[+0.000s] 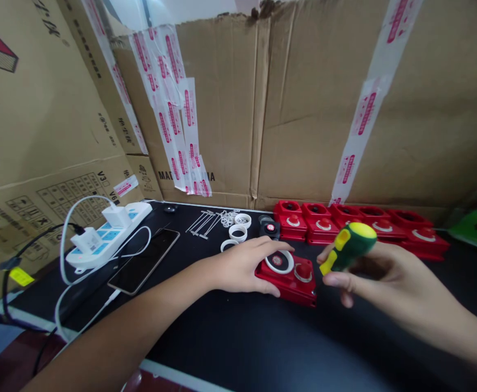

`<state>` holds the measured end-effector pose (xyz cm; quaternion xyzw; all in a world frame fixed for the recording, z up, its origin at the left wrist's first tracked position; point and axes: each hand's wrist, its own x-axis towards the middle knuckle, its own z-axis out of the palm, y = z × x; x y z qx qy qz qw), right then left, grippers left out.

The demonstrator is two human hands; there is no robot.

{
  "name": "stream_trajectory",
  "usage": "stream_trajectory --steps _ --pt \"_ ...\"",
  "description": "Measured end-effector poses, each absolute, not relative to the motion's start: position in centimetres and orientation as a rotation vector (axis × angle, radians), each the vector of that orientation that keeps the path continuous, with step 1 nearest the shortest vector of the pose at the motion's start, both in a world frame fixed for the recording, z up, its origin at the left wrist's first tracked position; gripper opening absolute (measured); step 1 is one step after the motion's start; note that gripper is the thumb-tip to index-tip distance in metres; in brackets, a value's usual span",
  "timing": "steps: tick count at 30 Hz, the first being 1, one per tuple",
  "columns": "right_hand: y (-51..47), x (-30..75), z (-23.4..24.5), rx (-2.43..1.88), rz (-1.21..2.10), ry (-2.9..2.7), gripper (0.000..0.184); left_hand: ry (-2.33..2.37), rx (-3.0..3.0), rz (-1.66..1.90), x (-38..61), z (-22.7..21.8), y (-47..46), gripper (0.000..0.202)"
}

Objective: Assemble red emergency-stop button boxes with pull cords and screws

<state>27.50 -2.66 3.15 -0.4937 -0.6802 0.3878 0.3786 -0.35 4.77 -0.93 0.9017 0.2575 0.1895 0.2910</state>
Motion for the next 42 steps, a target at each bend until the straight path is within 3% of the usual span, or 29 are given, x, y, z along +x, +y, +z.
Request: stream_trajectory --steps 11,17,24,37,42 --pt "-2.7 27.4 3.5 -1.114 1.056 -1.831 0.028 0.69 2.391 0.49 -0.4 -0.5 4.7 0.085" --pt "-2.3 27.8 2.9 -1.195 1.033 -1.831 0.043 0.677 2.401 0.498 -0.4 -0.5 4.7 0.084" --pt "-1.6 27.6 2.0 -1.154 0.772 -1.753 0.036 0.706 2.425 0.504 -0.5 -0.8 4.8 0.085" --pt "-2.0 27.0 2.4 -1.288 0.735 -1.677 0.043 0.675 2.436 0.52 -0.5 -0.9 4.9 0.083" --pt "-2.3 27.5 2.4 -1.21 0.794 -1.722 0.035 0.681 2.418 0.526 -0.4 -0.9 4.9 0.083"
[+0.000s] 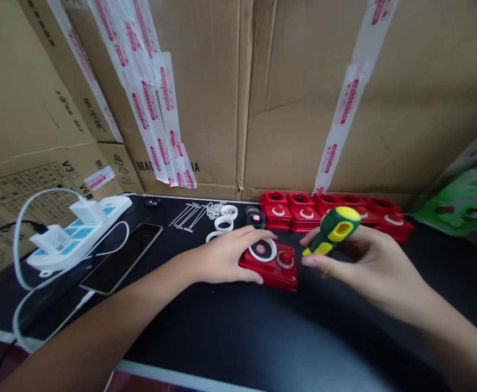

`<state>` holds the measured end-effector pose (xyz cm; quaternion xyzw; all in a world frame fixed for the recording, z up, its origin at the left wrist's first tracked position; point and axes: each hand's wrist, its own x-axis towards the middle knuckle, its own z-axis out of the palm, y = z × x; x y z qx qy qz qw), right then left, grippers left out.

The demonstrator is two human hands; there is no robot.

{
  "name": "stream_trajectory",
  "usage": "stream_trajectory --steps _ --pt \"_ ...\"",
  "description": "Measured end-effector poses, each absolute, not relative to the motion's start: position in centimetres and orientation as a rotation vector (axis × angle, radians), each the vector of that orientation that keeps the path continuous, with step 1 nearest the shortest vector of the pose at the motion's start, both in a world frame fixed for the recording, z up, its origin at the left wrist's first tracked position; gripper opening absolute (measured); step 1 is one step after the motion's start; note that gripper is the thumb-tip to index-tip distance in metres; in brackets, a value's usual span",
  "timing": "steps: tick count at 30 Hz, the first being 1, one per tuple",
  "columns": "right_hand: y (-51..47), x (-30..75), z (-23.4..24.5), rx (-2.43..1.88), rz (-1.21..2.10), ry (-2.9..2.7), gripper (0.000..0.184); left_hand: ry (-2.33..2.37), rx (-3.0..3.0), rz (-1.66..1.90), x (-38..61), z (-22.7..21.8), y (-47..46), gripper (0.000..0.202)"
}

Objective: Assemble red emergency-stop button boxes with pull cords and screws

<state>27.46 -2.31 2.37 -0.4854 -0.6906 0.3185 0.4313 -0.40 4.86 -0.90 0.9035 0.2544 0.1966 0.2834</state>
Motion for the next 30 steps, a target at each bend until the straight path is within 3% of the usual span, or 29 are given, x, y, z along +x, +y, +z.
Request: stream_trajectory --steps 8,19,24,30 --pt "-2.5 27.6 3.4 -1.069 0.975 -1.785 0.03 0.711 2.439 0.512 -0.5 -0.7 4.8 0.08" --pt "-1.7 27.3 2.4 -1.196 0.833 -1.722 0.035 0.798 2.491 0.496 -0.5 -0.7 4.5 0.08" --pt "-1.6 27.7 2.2 -1.187 0.81 -1.747 0.026 0.774 2.488 0.503 -0.5 -0.7 4.6 0.077" --pt "-2.3 27.5 3.3 -1.022 1.019 -1.786 0.028 0.79 2.485 0.473 -0.5 -0.8 4.8 0.079"
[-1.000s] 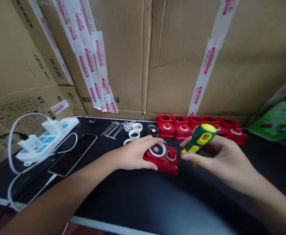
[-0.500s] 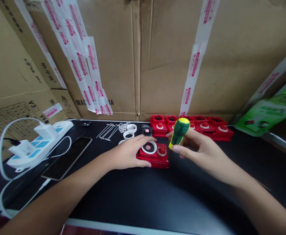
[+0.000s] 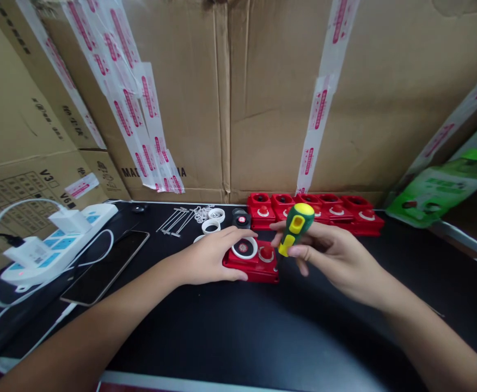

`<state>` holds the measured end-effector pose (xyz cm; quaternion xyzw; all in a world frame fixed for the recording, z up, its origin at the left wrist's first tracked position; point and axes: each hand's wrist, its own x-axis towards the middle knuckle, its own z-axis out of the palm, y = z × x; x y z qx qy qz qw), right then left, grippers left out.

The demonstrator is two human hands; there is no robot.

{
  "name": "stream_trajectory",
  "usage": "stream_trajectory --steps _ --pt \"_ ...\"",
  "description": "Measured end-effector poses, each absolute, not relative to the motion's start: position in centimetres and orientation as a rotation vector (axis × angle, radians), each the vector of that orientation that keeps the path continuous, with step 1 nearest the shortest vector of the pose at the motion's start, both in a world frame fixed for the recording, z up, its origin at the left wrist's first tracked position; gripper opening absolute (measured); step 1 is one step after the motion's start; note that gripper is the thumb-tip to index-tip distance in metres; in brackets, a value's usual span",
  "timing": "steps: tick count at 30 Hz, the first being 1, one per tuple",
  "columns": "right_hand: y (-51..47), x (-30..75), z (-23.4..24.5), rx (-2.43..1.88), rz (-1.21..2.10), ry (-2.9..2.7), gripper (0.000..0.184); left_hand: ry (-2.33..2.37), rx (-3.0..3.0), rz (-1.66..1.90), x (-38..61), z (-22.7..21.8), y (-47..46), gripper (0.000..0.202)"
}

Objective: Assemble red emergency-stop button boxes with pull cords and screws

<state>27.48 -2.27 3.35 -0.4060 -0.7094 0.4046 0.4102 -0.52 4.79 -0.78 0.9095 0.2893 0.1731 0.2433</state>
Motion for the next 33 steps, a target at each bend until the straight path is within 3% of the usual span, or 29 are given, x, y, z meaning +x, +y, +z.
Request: stream_trajectory --steps 7,11,16,20,26,33 --pt "-2.3 27.0 2.7 -1.112 1.007 -1.707 0.048 0.795 2.478 0.483 -0.6 -0.8 4.8 0.079" --pt "-1.7 27.2 2.2 -1.159 0.902 -1.614 0.04 0.804 2.477 0.48 -0.6 -0.9 4.8 0.079" --pt "-2.3 27.3 3.4 -1.076 1.115 -1.681 0.033 0.816 2.473 0.469 -0.5 -0.7 4.7 0.077" --pt "-2.7 27.3 3.6 -1.007 1.21 -1.715 0.036 0.815 2.468 0.472 -0.4 -0.6 4.6 0.074" --pt "-1.7 26.8 2.2 -1.07 1.006 -1.639 0.046 0.844 2.463 0.466 -0.5 -0.7 4.4 0.079" --pt "-2.2 26.9 3.0 -1.143 1.061 -1.671 0.044 0.819 2.462 0.492 -0.4 -0.7 4.6 0.08"
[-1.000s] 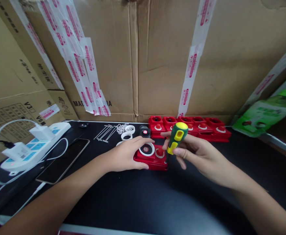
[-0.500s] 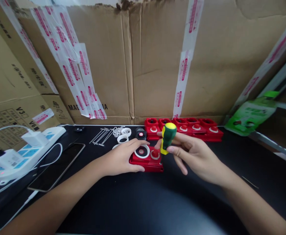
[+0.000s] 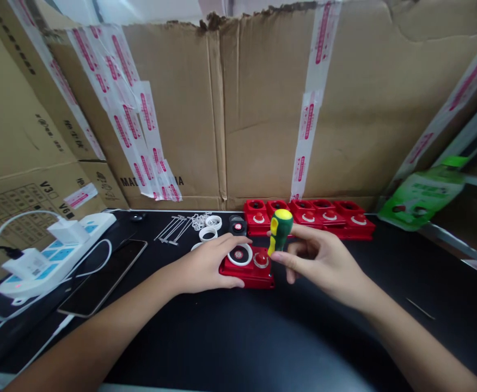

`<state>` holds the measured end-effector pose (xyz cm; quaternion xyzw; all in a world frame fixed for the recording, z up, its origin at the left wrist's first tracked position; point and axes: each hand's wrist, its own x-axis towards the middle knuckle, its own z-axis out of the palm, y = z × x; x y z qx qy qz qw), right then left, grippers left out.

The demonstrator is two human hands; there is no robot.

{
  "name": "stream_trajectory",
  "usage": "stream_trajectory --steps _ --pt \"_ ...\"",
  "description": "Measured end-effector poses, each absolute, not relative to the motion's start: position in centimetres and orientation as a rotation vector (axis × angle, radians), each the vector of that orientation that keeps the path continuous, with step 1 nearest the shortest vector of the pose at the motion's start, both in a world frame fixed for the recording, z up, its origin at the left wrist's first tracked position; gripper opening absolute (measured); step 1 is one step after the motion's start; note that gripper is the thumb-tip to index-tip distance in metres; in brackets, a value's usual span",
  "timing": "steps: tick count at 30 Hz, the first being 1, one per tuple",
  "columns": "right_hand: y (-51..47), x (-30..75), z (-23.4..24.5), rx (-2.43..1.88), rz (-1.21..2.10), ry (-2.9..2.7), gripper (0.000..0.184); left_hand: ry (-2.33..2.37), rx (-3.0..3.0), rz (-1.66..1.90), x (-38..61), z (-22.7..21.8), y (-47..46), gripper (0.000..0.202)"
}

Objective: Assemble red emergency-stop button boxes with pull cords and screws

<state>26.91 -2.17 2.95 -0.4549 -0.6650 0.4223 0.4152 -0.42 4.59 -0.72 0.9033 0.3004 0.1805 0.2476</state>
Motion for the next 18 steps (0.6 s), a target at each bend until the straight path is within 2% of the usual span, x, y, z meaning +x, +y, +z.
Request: stream_trajectory --steps 6,12,15,18 --pt "-2.4 27.8 3.4 -1.092 1.068 -1.763 0.034 0.831 2.446 0.497 -0.3 -0.5 4.5 0.079" --pt "-2.8 27.6 3.7 -1.131 1.121 -1.769 0.039 0.843 2.459 0.518 -0.4 -0.6 4.3 0.08" --pt "-2.7 27.2 3.3 -1.183 1.036 -1.706 0.047 0.87 2.432 0.513 -0.4 -0.7 4.1 0.082" --pt "-2.4 26.7 2.6 -1.213 0.963 -1.586 0.046 0.876 2.441 0.513 -0.3 -0.6 4.1 0.083"
